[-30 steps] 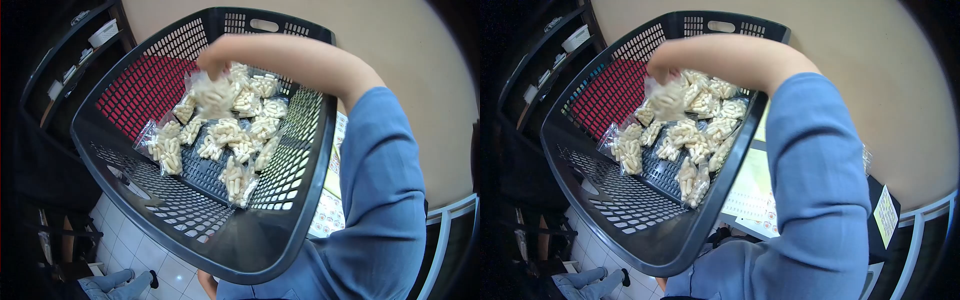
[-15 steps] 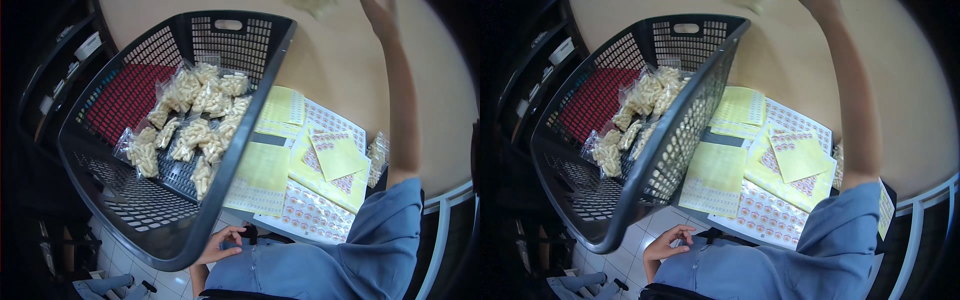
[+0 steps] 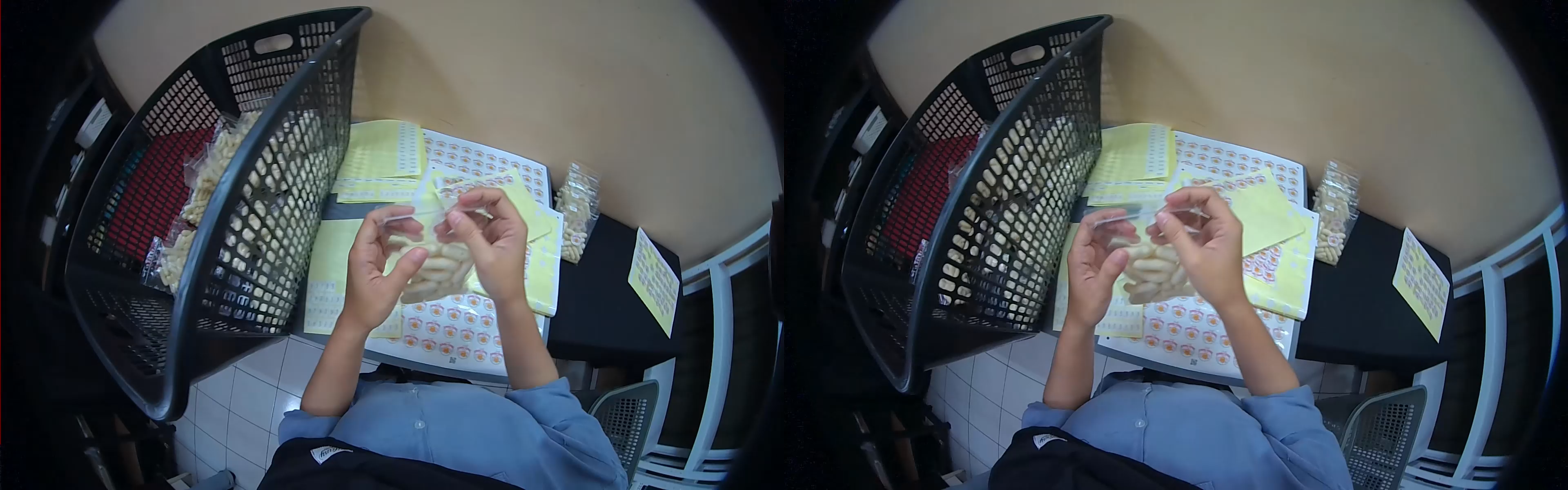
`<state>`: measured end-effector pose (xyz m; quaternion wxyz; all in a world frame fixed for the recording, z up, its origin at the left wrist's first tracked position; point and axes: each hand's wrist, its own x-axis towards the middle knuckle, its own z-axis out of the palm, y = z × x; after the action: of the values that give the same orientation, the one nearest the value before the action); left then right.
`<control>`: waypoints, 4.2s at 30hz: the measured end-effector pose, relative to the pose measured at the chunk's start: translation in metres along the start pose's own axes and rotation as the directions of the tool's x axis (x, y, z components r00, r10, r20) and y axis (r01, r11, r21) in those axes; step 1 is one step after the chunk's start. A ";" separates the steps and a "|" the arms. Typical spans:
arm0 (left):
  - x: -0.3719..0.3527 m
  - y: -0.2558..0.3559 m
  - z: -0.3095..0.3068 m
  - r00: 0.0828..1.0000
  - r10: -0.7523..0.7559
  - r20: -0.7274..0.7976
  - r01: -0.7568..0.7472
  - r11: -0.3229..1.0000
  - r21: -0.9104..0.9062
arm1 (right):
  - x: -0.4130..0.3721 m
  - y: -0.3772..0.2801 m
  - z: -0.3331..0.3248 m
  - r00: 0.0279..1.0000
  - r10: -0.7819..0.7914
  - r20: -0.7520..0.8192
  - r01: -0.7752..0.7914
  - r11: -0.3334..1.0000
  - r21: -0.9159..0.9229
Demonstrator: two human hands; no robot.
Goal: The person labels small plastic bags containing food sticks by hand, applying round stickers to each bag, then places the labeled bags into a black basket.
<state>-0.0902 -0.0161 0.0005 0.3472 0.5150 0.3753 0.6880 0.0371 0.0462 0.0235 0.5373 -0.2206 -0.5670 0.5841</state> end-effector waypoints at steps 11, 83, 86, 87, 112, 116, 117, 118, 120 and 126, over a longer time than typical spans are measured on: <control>-0.002 -0.007 0.047 0.994 0.022 -0.110 -0.023 1.000 -0.004 | -0.029 -0.004 -0.029 1.000 0.001 -0.022 0.001 0.998 0.067; -0.008 -0.002 0.057 0.997 0.069 0.016 -0.070 0.997 0.026 | -0.058 0.001 -0.036 0.933 -0.277 -0.229 0.234 0.952 -0.197; -0.008 -0.004 0.055 0.996 0.074 0.050 -0.074 0.997 0.003 | -0.056 0.001 -0.037 0.934 -0.273 -0.232 0.230 0.953 -0.197; -0.007 -0.004 0.054 0.994 0.091 0.060 -0.091 0.996 0.002 | -0.055 0.000 -0.037 0.934 -0.269 -0.237 0.224 0.954 -0.200; -0.036 -0.081 0.009 0.907 -0.414 0.082 0.420 0.904 -0.083 | -0.037 0.035 -0.078 0.991 0.118 -0.070 -0.126 0.984 -0.127; -0.019 -0.089 0.001 0.772 -0.618 0.149 0.513 0.467 -0.721 | 0.005 0.067 -0.110 0.986 0.054 -0.159 -0.129 0.850 -0.510; -0.012 -0.094 0.002 0.773 -0.617 0.149 0.511 0.466 -0.722 | 0.015 0.077 -0.117 0.987 0.045 -0.151 -0.141 0.680 -0.720; -0.003 -0.102 0.003 0.739 -0.605 0.295 0.504 0.206 -0.839 | 0.025 0.087 -0.123 0.988 0.044 -0.149 -0.139 0.679 -0.721; 0.011 -0.120 0.006 0.714 -0.536 0.450 0.459 -0.127 -0.879 | 0.040 0.104 -0.129 0.991 0.040 -0.129 -0.133 0.462 -0.877; 0.045 -0.160 0.022 0.681 -0.475 0.558 0.440 -0.343 -0.830 | 0.066 0.129 -0.132 0.998 -0.061 0.008 0.024 0.265 -0.964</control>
<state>-0.0651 0.1026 -0.1152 0.8377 -0.1119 -0.0674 0.5304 0.0814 0.1885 -0.1039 0.3180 -0.4948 -0.8021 0.1032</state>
